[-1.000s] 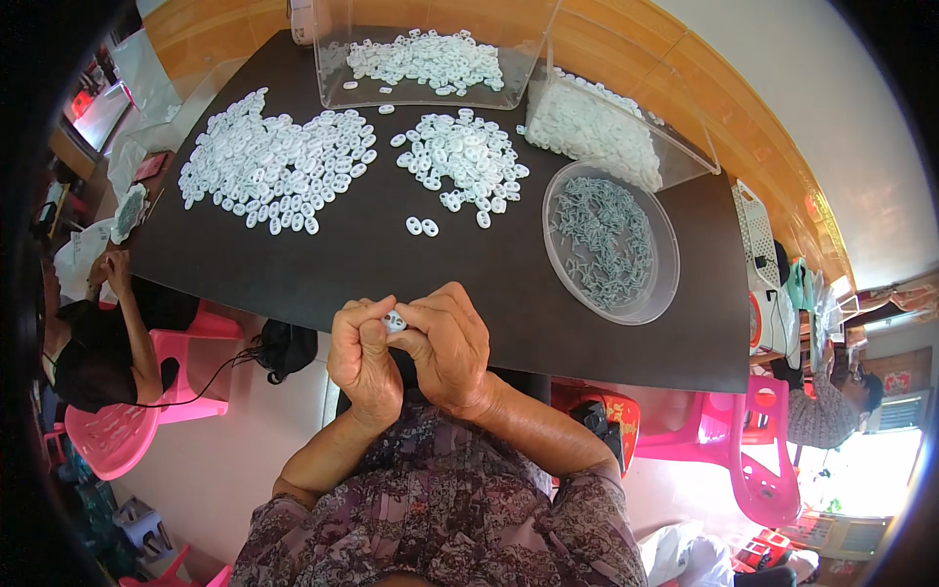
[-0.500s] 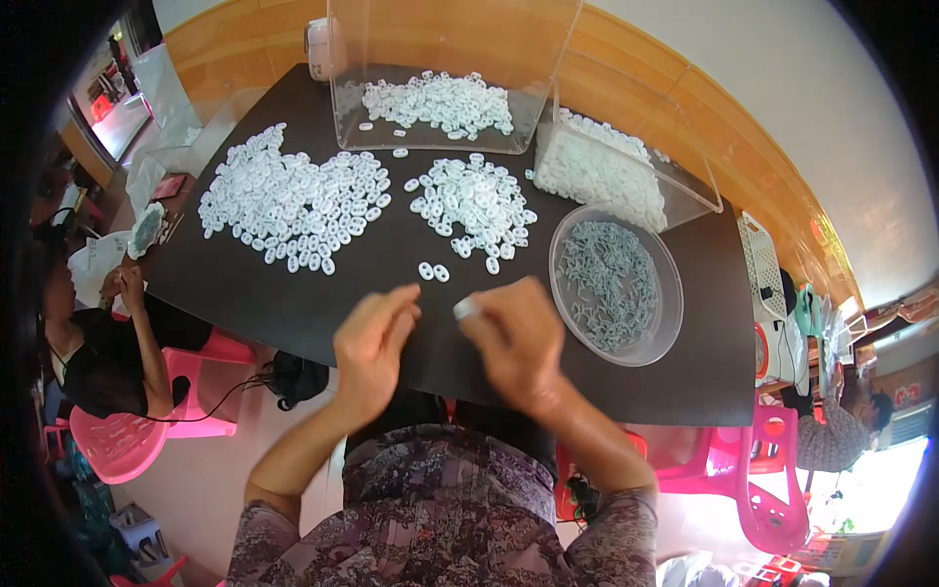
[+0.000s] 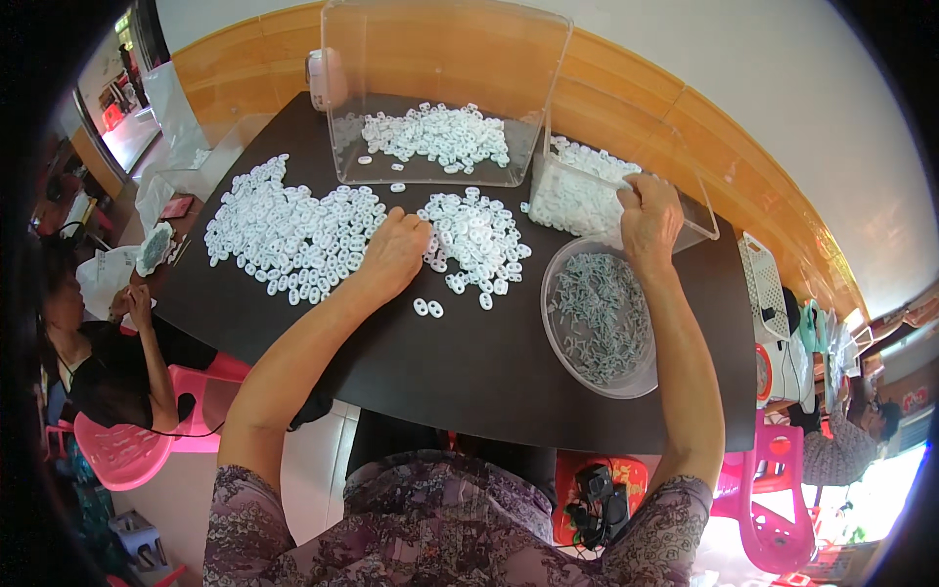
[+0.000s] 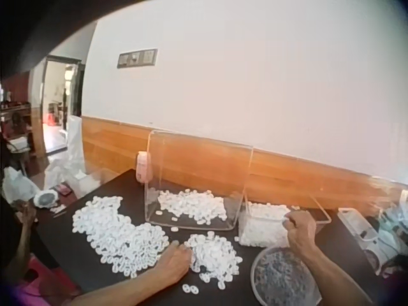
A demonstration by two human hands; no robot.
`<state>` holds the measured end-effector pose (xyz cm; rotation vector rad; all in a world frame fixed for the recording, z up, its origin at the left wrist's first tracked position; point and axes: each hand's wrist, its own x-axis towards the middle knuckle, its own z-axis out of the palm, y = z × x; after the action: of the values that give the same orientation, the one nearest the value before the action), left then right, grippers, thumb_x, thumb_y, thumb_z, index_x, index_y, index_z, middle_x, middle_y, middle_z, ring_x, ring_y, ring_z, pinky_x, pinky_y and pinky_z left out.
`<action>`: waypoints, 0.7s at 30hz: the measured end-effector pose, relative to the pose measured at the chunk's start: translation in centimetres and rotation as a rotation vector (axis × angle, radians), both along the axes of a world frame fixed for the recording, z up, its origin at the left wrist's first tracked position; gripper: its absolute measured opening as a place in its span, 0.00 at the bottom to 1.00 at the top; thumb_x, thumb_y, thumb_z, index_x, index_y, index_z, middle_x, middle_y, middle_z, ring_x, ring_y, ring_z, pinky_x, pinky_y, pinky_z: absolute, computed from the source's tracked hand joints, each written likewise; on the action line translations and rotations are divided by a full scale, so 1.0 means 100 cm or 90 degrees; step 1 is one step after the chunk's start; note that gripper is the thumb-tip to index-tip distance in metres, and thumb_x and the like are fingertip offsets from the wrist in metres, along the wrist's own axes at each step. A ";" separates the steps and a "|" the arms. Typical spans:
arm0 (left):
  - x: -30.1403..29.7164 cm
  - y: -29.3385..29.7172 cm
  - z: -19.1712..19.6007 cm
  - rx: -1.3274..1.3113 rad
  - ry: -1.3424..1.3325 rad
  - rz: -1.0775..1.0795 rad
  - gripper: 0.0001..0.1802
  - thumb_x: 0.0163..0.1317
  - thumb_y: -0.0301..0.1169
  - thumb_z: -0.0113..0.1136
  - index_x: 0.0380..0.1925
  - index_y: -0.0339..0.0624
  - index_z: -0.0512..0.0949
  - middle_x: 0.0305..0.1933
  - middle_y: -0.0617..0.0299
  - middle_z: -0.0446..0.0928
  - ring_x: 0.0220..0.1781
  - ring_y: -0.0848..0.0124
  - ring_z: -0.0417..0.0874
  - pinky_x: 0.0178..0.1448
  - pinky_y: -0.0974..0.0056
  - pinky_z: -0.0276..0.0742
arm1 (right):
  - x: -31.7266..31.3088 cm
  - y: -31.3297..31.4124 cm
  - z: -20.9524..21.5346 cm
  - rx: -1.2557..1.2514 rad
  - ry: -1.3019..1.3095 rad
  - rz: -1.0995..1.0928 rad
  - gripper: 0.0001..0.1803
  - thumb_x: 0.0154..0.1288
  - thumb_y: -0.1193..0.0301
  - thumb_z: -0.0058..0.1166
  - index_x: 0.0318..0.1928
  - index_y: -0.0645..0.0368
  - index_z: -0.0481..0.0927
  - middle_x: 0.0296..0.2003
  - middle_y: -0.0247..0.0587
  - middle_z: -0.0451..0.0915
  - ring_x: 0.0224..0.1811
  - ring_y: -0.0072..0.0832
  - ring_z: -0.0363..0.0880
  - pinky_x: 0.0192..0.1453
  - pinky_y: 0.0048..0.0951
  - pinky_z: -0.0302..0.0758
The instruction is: The person repeatedly picks up plastic pieces and pins from the table, inserting the pins into the plastic pieces to assemble small components by hand.
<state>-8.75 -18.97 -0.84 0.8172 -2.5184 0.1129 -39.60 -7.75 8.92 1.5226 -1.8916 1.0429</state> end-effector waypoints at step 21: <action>0.027 0.040 0.008 0.121 0.166 -0.103 0.07 0.46 0.25 0.65 0.29 0.44 0.81 0.30 0.63 0.74 0.35 0.62 0.72 0.38 0.62 0.71 | 0.041 0.016 0.018 -0.039 0.150 0.071 0.06 0.51 0.76 0.58 0.32 0.60 0.81 0.29 0.44 0.78 0.35 0.42 0.75 0.40 0.39 0.71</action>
<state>-6.04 -14.94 -0.06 0.6489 -2.3571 -0.2747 -35.54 -6.18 10.75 1.6520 -1.6167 0.9146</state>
